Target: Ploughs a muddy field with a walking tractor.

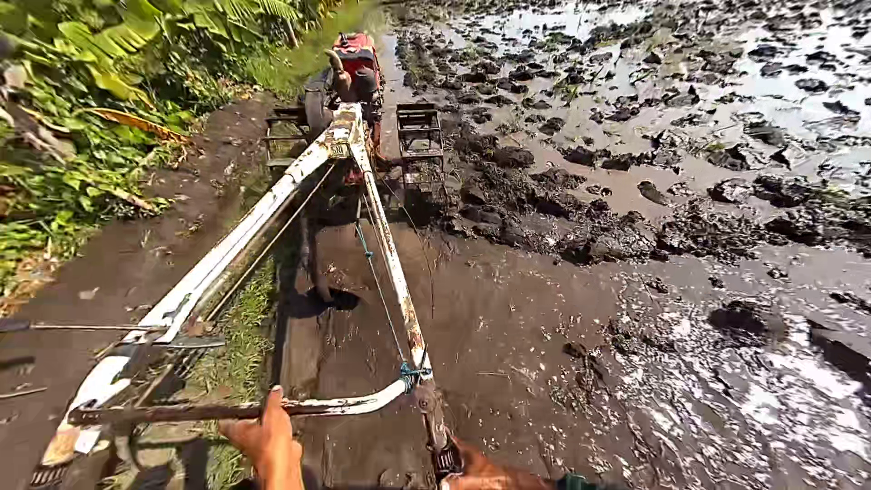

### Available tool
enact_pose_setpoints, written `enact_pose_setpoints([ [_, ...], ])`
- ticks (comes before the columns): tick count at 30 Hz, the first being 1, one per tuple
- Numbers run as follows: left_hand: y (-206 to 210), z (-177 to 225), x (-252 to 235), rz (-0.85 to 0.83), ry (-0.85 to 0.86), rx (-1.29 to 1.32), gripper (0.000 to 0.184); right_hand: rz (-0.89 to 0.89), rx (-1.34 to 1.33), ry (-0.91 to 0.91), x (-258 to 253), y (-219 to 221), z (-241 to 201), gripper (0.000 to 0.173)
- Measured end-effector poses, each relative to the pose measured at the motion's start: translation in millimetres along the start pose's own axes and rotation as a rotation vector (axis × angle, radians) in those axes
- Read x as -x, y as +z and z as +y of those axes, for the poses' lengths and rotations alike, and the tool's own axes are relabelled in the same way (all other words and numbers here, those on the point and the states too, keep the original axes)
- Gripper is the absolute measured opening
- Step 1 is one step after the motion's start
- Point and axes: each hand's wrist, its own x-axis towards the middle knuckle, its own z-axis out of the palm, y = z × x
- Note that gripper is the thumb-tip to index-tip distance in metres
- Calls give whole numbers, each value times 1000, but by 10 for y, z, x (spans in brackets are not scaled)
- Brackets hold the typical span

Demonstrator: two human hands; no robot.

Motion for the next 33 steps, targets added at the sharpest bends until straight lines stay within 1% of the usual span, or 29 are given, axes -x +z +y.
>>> enact_pose_setpoints([
  [1,27,-27,-337,19,24,17,79,42,-16,56,-254,-17,175,75],
  [2,70,3,-684,31,45,15,81,135,-15,105,-515,-38,275,66],
  [3,95,37,-1038,40,81,-3,84,278,-14,130,-760,-45,320,49],
  [4,87,45,-1400,56,136,-44,87,398,-24,146,-960,-72,315,38],
  [5,43,34,-1775,82,213,-97,86,483,-33,160,-1123,-107,266,31],
  [6,-18,23,-2154,125,299,-163,82,533,-38,167,-1260,-139,146,27],
  [8,-159,-32,-2900,202,422,-320,74,632,-13,147,-1508,-191,-251,23],
  [9,-240,-55,-3244,195,420,-442,79,678,-6,136,-1644,-222,-485,23],
  [10,-310,-93,-3567,155,377,-586,90,715,-2,132,-1786,-277,-686,23],
  [11,-351,-119,-3855,82,309,-721,100,751,7,128,-1930,-346,-846,23],
  [12,-353,-103,-4113,-7,241,-839,104,779,20,121,-2077,-417,-981,23],
  [13,-304,-56,-4361,-84,198,-926,103,794,35,119,-2220,-486,-1117,25],
  [16,9,191,-4989,-254,179,-1022,69,871,119,123,-2627,-675,-1448,32],
  [17,152,293,-5168,-280,170,-1029,64,910,161,115,-2760,-710,-1590,35],
  [19,382,428,-5504,-298,167,-1044,66,963,311,115,-3017,-695,-1865,44],
  [20,456,476,-5691,-311,170,-1056,69,982,399,132,-3127,-611,-2007,50],
  [21,526,535,-5934,-322,178,-1081,70,1010,445,129,-3272,-491,-2145,50],
  [24,745,710,-6918,-346,222,-1187,65,1033,417,8,-3824,-114,-2491,40],
  [26,954,835,-7541,-441,177,-1266,61,1027,402,-3,-4207,-32,-2623,37],
  [27,1110,900,-7762,-505,135,-1240,58,1050,400,0,-4373,-79,-2684,36],
  [28,1287,927,-7960,-580,91,-1120,56,1079,398,-1,-4504,-187,-2794,35],
  [30,1659,903,-8259,-761,-15,-840,52,1150,407,-12,-4714,-561,-3065,34],
  [32,1942,901,-8585,-902,-112,-566,42,1211,397,-21,-5005,-805,-3285,32],
  [33,2079,826,-8778,-970,-182,-425,49,1230,408,3,-5135,-877,-3403,32],
])
